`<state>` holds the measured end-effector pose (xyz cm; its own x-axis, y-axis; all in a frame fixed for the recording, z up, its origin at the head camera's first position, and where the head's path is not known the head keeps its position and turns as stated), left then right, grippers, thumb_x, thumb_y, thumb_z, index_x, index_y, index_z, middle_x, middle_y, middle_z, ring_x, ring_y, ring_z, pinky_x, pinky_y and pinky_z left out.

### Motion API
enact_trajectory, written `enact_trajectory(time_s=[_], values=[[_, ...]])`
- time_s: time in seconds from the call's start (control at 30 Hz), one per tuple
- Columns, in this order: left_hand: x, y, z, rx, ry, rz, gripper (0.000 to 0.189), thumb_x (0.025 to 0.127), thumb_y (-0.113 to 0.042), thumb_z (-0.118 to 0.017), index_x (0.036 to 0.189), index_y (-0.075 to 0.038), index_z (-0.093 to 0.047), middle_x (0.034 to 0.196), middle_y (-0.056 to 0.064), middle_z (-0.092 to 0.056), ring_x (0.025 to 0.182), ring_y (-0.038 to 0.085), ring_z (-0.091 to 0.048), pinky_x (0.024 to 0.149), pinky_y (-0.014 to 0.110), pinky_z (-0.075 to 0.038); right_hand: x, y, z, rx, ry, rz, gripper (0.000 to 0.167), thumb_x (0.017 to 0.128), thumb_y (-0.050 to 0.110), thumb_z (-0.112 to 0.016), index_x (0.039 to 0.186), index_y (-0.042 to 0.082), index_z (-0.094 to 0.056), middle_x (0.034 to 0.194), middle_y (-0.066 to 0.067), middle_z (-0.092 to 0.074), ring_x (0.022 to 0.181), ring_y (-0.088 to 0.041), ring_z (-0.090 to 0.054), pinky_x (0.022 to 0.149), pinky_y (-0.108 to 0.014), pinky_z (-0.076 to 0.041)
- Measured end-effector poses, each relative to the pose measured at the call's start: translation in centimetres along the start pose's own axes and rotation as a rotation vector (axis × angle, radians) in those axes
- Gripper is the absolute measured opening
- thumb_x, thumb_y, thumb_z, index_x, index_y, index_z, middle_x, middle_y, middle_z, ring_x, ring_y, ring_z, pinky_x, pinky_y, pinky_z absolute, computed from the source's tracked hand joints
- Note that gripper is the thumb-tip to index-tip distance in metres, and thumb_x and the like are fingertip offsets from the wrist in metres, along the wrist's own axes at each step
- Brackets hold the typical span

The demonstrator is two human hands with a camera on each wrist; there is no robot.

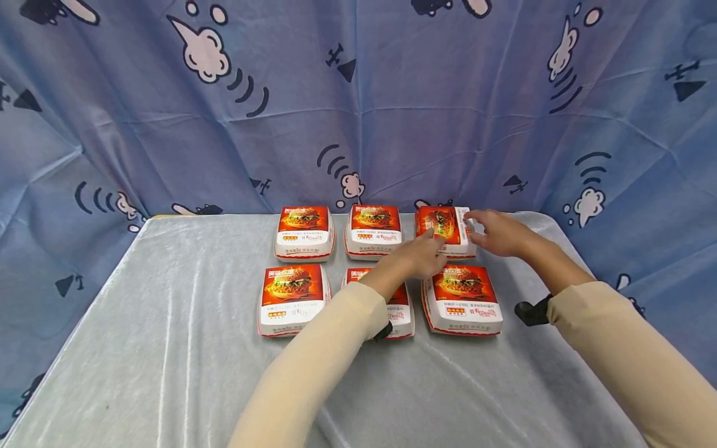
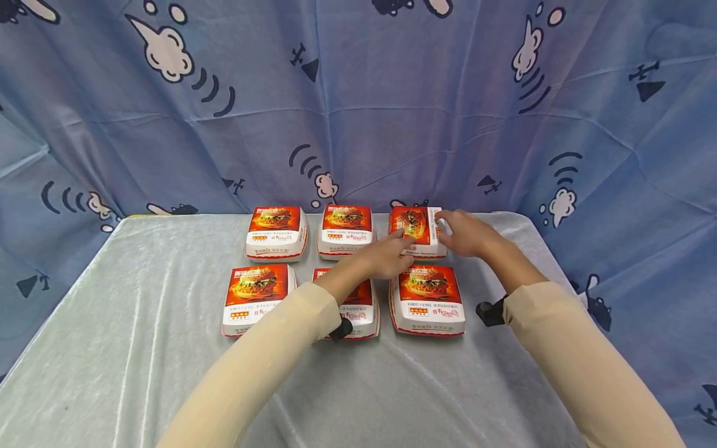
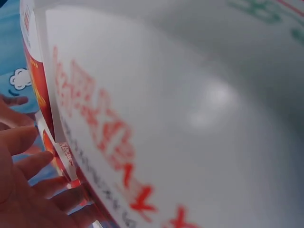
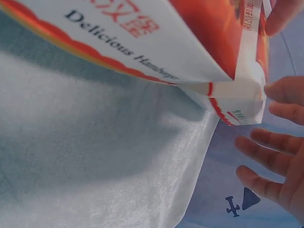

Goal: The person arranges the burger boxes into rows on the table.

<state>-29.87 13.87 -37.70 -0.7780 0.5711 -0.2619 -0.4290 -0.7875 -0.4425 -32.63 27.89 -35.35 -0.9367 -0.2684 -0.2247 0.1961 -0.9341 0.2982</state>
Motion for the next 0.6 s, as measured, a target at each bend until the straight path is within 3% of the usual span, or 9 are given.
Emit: enact_trajectory(time_s=[0.07, 0.3, 0.6], values=[[0.02, 0.13, 0.05, -0.010, -0.005, 0.002, 0.052, 0.106, -0.032, -0.038, 0.157, -0.022, -0.034, 0.166, 0.004, -0.017, 0.148, 0.020, -0.027, 0.117, 0.034, -0.026, 0.06, -0.03, -0.16, -0.008, 0.001, -0.009, 0.053, 0.097, 0.013, -0.058, 0.142, -0.011, -0.043, 0.136, -0.038, -0.047, 0.121, -0.051, -0.050, 0.097, -0.064, -0.043], [0.07, -0.06, 0.13, -0.015, -0.014, 0.019, 0.053, 0.105, -0.033, -0.041, 0.157, -0.024, -0.033, 0.166, 0.001, -0.017, 0.147, 0.018, -0.029, 0.116, 0.035, -0.029, -0.10, -0.29, -0.60, -0.010, 0.011, 0.003, 0.048, 0.095, 0.013, -0.057, 0.135, -0.012, -0.050, 0.120, -0.036, -0.058, 0.097, -0.041, -0.061, 0.084, -0.056, -0.053], [0.18, -0.20, 0.27, -0.004, -0.030, 0.033, 0.052, 0.105, -0.030, -0.041, 0.156, -0.024, -0.034, 0.165, 0.002, -0.019, 0.147, 0.019, -0.030, 0.116, 0.036, -0.029, -0.45, 0.25, -0.42, 0.017, 0.009, 0.025, 0.040, 0.096, 0.014, -0.059, 0.127, -0.011, -0.057, 0.112, -0.031, -0.063, 0.092, -0.037, -0.063, 0.083, -0.053, -0.055]])
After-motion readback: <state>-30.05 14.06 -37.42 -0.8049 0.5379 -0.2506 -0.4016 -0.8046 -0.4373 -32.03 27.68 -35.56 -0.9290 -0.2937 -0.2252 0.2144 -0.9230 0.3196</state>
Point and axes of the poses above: each hand's wrist, its own x-axis towards the middle knuckle, its own z-axis out of the back of the hand, y = z × x, the point moved 7 cm from there along x, towards the middle knuckle
